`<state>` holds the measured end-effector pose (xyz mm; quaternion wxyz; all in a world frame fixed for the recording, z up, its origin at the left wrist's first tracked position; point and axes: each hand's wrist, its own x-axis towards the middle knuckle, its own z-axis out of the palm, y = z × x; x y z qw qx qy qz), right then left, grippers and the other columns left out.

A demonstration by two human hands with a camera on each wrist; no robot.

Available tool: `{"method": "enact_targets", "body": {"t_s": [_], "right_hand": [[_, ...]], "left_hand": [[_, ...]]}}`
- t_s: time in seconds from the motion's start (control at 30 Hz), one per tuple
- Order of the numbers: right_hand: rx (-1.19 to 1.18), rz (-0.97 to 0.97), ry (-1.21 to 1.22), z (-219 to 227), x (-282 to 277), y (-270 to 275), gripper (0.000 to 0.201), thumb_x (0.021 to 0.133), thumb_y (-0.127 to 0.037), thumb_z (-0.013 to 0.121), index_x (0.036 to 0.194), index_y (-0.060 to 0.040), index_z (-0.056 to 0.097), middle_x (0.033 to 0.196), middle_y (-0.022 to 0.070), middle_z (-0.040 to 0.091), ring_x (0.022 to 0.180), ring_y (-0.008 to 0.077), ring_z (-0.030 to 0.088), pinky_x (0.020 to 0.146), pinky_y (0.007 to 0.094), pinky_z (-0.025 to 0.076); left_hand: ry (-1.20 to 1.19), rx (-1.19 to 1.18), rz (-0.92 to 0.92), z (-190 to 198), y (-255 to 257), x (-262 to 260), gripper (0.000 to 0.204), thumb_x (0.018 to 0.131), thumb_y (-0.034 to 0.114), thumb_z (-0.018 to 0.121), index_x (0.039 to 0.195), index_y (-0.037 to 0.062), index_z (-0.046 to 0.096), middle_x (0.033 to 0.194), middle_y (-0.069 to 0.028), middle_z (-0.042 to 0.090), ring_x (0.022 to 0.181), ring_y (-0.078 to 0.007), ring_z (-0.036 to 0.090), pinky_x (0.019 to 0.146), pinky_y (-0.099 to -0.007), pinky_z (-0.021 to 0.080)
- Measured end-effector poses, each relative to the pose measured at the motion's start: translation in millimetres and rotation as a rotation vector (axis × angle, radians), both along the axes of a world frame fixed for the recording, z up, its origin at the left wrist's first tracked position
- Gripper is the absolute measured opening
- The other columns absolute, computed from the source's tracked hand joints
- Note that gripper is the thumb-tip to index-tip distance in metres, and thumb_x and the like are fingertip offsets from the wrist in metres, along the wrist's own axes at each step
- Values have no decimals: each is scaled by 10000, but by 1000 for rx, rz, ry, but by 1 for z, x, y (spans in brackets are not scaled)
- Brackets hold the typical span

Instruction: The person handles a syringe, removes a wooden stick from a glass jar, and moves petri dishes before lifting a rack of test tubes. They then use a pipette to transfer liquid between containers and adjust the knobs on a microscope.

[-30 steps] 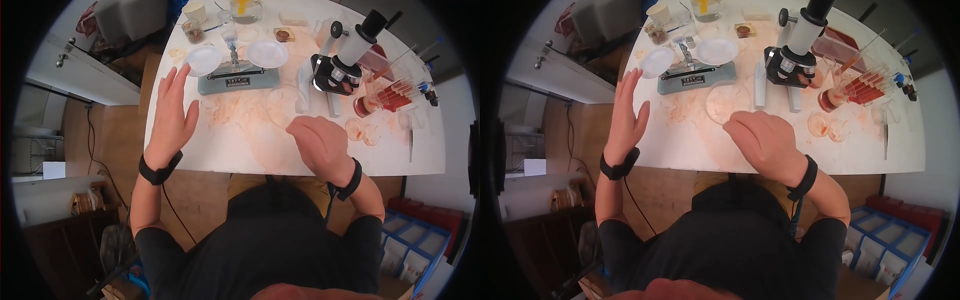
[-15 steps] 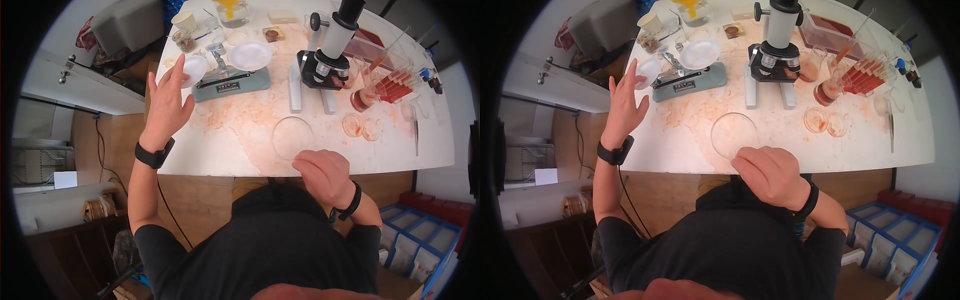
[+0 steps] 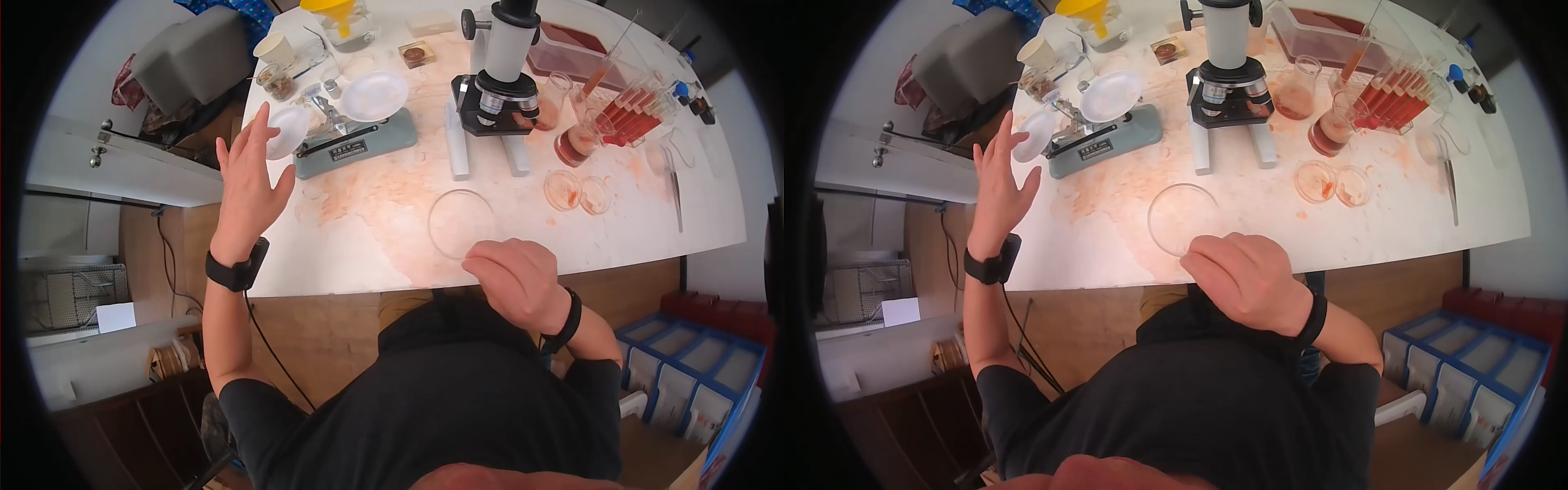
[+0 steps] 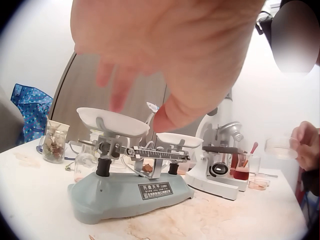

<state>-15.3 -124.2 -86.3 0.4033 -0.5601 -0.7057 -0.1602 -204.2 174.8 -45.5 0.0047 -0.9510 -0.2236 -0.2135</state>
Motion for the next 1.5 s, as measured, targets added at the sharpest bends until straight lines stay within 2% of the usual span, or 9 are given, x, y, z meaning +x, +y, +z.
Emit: {"method": "enact_targets", "body": {"t_s": [0.2, 0.3, 0.6, 0.7, 1.1, 1.23, 1.33, 1.43, 1.5], "right_hand": [[-20, -1, 47, 1, -1, -3, 321, 615, 76, 657, 925, -6, 632, 879, 117, 650, 595, 219, 594, 493, 300, 456], [25, -23, 22, -5, 1, -1, 282, 649, -28, 664, 930, -20, 637, 901, 83, 637, 604, 177, 574, 493, 267, 446], [36, -51, 52, -7, 4, -4, 274, 651, -26, 666, 921, -31, 623, 912, 58, 618, 608, 161, 564, 488, 264, 438], [28, -31, 103, -5, 4, -6, 247, 691, 38, 651, 931, -16, 634, 867, 103, 654, 567, 194, 576, 458, 282, 429], [17, -44, 87, -5, 9, -13, 251, 677, 44, 646, 920, -15, 631, 865, 103, 652, 569, 198, 577, 470, 283, 440], [26, -79, 48, -8, 10, -11, 276, 647, -33, 659, 921, -49, 626, 908, 48, 620, 614, 158, 564, 487, 265, 436], [26, -62, 56, -8, 9, -9, 273, 649, -35, 656, 920, -50, 628, 911, 51, 624, 610, 160, 563, 488, 267, 438], [29, -54, 55, -7, 8, -6, 271, 653, -37, 656, 923, -49, 627, 913, 53, 624, 609, 160, 561, 490, 269, 440], [28, -44, 60, -7, 6, -4, 269, 661, -39, 657, 928, -48, 624, 913, 52, 621, 610, 160, 560, 493, 270, 441]], "left_hand": [[81, -94, 45, -6, 5, -1, 908, 759, 42, 684, 1525, 149, 210, 1162, -43, 598, 1208, -267, 498, 1135, -607, 127], [90, -79, 27, -7, 6, -2, 901, 770, 50, 684, 1527, 150, 205, 1161, -39, 603, 1204, -274, 500, 1141, -598, 114], [82, -57, 10, -9, 6, 0, 897, 754, 65, 714, 1515, 141, 243, 1153, -55, 588, 1197, -274, 496, 1119, -626, 134], [94, -68, 18, -10, 6, 1, 898, 755, 73, 722, 1514, 144, 248, 1157, -53, 585, 1215, -277, 483, 1117, -627, 133], [105, -66, 20, -6, 2, 5, 898, 753, 88, 729, 1513, 145, 254, 1196, -63, 549, 1239, -285, 451, 1104, -646, 135], [119, -88, 28, -9, 3, 6, 898, 751, 95, 733, 1511, 147, 258, 1175, -67, 548, 1216, -284, 466, 1097, -652, 152], [96, -61, 26, -4, -2, 7, 867, 743, 77, 739, 1487, 120, 298, 1181, -82, 554, 1200, -291, 478, 1100, -627, 187], [-55, 19, -134, 0, -19, 7, 783, 726, 23, 740, 1423, 75, 387, 1153, -108, 574, 1145, -308, 509, 1098, -558, 252], [-136, -37, -315, 6, -50, 7, 585, 694, -36, 743, 1244, 40, 559, 1075, -135, 601, 1025, -357, 544, 990, -468, 404]]}}
